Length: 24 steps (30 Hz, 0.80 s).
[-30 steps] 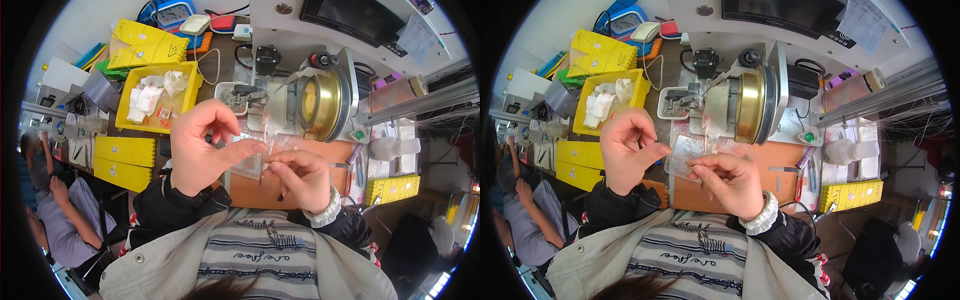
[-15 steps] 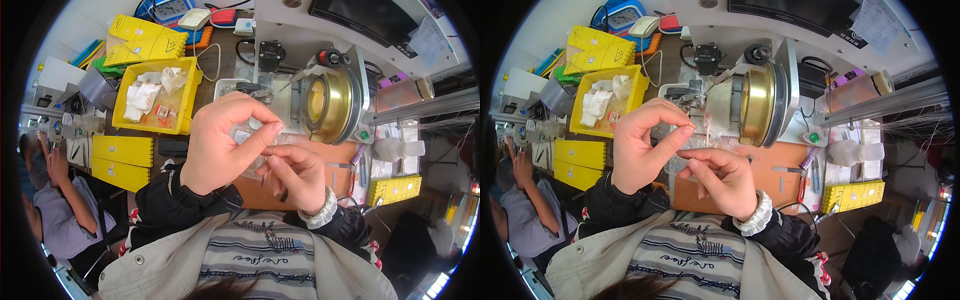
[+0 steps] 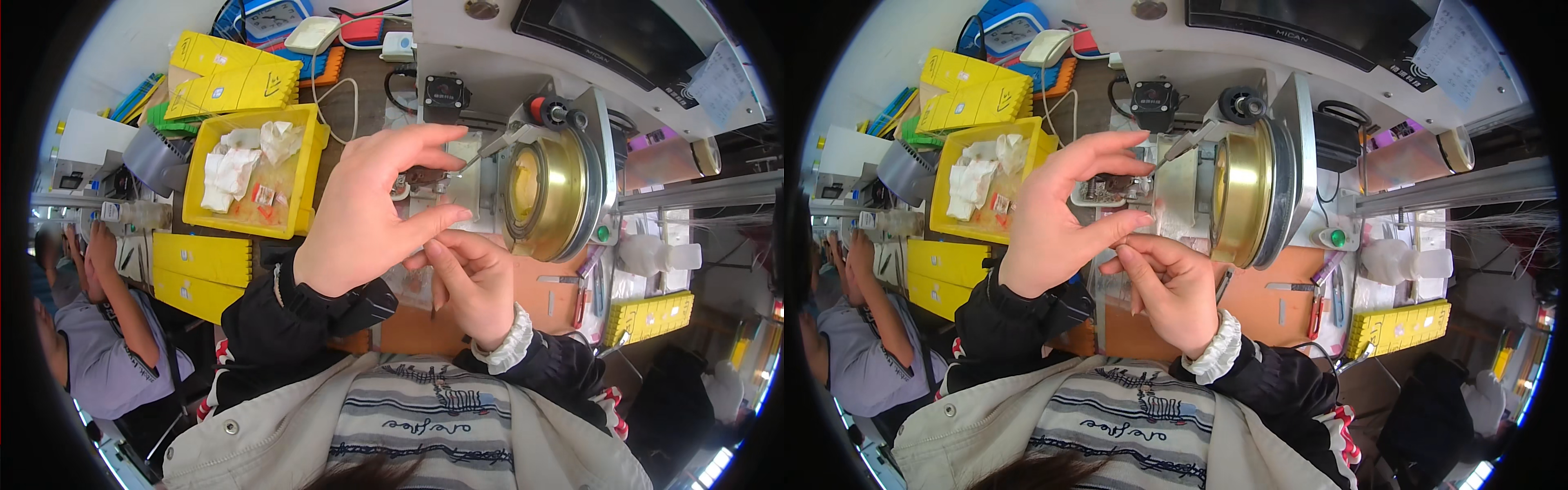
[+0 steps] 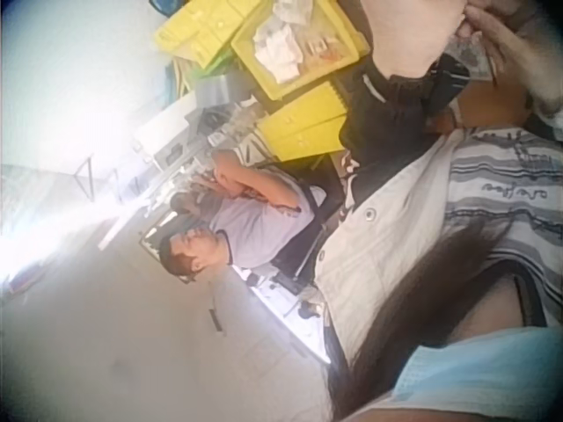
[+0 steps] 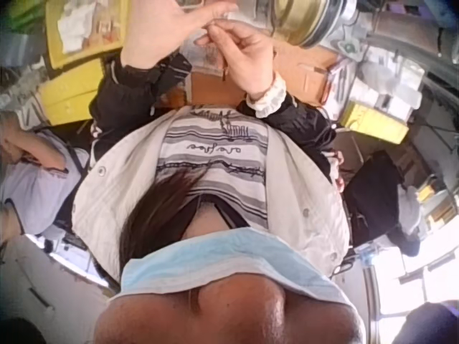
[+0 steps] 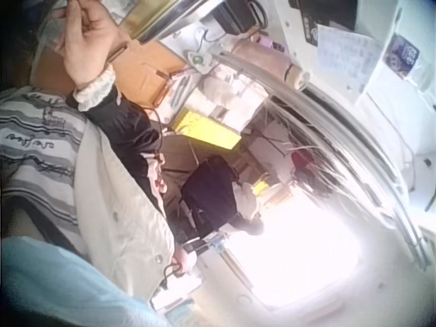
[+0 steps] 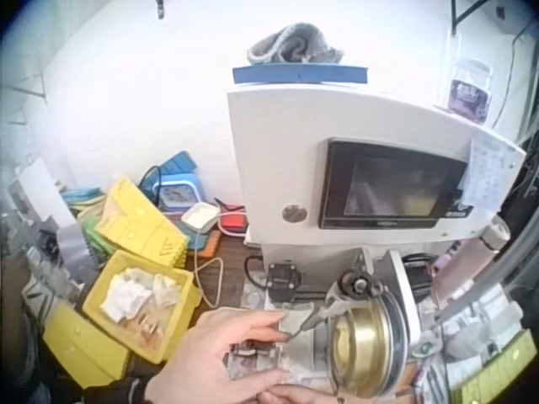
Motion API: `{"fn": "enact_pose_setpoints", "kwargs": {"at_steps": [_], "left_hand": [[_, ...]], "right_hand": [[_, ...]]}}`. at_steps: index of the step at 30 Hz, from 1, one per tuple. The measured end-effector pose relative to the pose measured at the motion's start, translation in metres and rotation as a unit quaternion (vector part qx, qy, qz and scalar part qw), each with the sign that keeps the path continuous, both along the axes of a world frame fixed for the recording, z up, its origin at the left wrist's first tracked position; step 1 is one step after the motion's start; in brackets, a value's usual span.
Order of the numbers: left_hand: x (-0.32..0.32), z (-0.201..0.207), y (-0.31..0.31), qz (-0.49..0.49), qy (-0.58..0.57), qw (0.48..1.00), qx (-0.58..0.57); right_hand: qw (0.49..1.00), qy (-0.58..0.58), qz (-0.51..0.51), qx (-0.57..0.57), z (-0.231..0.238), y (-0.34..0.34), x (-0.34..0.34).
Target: Assembling small electronic components using a precision winding machine and hand tools at a workbench.
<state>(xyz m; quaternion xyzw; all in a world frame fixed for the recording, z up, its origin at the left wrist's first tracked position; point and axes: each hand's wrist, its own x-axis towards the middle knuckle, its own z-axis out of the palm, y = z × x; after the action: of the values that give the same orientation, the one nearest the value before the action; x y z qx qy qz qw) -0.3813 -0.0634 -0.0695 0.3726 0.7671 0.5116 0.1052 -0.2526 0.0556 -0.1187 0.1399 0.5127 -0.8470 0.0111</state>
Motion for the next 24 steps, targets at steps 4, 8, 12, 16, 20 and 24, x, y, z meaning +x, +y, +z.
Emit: {"fn": "enact_pose_setpoints", "kwargs": {"at_steps": [4,8,12,16,20,24], "left_hand": [[-0.003,0.001,0.001,0.0,0.015,1.0,-0.025],[-0.007,-0.003,0.003,-0.008,0.025,0.999,-0.024],[-0.01,-0.006,0.004,-0.013,-0.014,1.0,-0.012],[-0.012,-0.007,0.006,-0.013,-0.018,1.0,-0.007],[-0.012,-0.006,0.009,-0.013,-0.057,0.998,0.011],[-0.011,-0.004,0.009,-0.004,-0.077,0.997,0.004]], "right_hand": [[1.0,-0.006,-0.007,0.0,-0.004,-0.004,-0.003],[0.999,-0.001,-0.022,0.025,-0.009,-0.006,-0.005],[0.999,-0.005,-0.017,0.033,-0.012,-0.007,-0.008],[0.999,0.002,-0.017,0.045,-0.012,-0.007,-0.009],[0.999,0.005,-0.023,0.042,-0.015,-0.007,-0.009],[0.998,0.002,-0.022,0.053,-0.015,-0.008,-0.01]]}}
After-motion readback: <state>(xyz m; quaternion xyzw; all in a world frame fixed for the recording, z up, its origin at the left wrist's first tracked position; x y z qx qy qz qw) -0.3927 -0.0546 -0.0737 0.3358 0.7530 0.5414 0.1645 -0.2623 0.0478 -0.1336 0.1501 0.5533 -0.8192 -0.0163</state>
